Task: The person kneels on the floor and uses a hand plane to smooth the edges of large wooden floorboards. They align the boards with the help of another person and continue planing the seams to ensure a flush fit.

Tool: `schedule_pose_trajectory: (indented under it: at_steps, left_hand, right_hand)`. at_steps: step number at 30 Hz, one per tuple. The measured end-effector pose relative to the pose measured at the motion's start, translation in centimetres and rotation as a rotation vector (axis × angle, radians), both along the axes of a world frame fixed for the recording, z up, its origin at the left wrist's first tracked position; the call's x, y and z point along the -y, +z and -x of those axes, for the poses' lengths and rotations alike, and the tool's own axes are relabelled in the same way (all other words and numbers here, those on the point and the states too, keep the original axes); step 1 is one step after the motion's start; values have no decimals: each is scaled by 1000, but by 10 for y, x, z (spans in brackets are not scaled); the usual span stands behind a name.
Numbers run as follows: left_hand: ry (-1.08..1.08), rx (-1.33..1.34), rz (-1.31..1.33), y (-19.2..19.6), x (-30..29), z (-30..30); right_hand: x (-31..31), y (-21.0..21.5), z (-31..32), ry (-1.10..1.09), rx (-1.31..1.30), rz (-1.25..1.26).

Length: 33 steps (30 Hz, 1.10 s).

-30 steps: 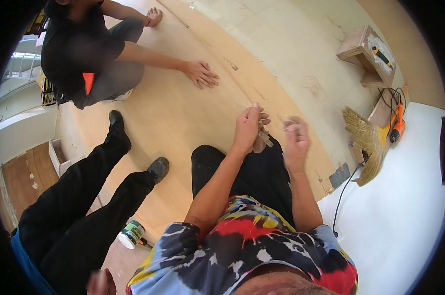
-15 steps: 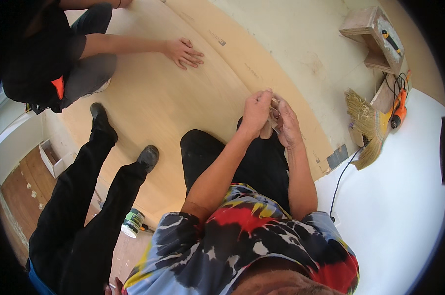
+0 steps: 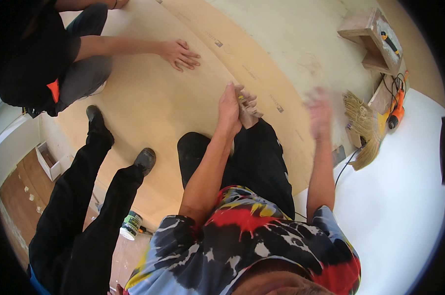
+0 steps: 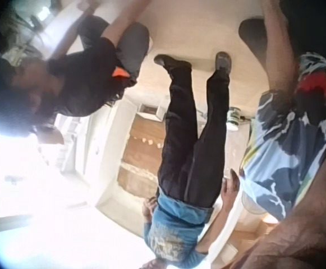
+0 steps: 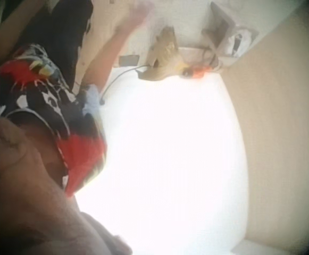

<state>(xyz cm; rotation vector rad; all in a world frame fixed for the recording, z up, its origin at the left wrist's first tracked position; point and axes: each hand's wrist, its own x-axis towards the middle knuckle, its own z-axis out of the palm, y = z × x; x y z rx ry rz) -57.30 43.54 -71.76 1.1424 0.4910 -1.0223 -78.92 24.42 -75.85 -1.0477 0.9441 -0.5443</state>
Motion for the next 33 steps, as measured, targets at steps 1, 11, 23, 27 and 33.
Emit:
schedule_pose_trajectory:
  at_steps: [1, 11, 23, 27, 33]
  left_hand:
    - [-2, 14, 3, 2, 5, 5]
    - [-496, 1014, -620, -89, -7, -21]
    - [-660, 1378, -1253, -188, -23, -73]
    - [-699, 1346, -1229, -190, -24, -73]
    - [-674, 1322, -1214, -187, -23, -73]
  right_hand:
    - [-34, 10, -23, 166, 2, -35]
    - [-110, -20, -89, 289, -372, -83]
    - [-84, -113, -158, 493, -375, 172]
    - [-72, -107, -156, 659, -378, 193]
    - [-83, -116, -191, 588, -367, 241]
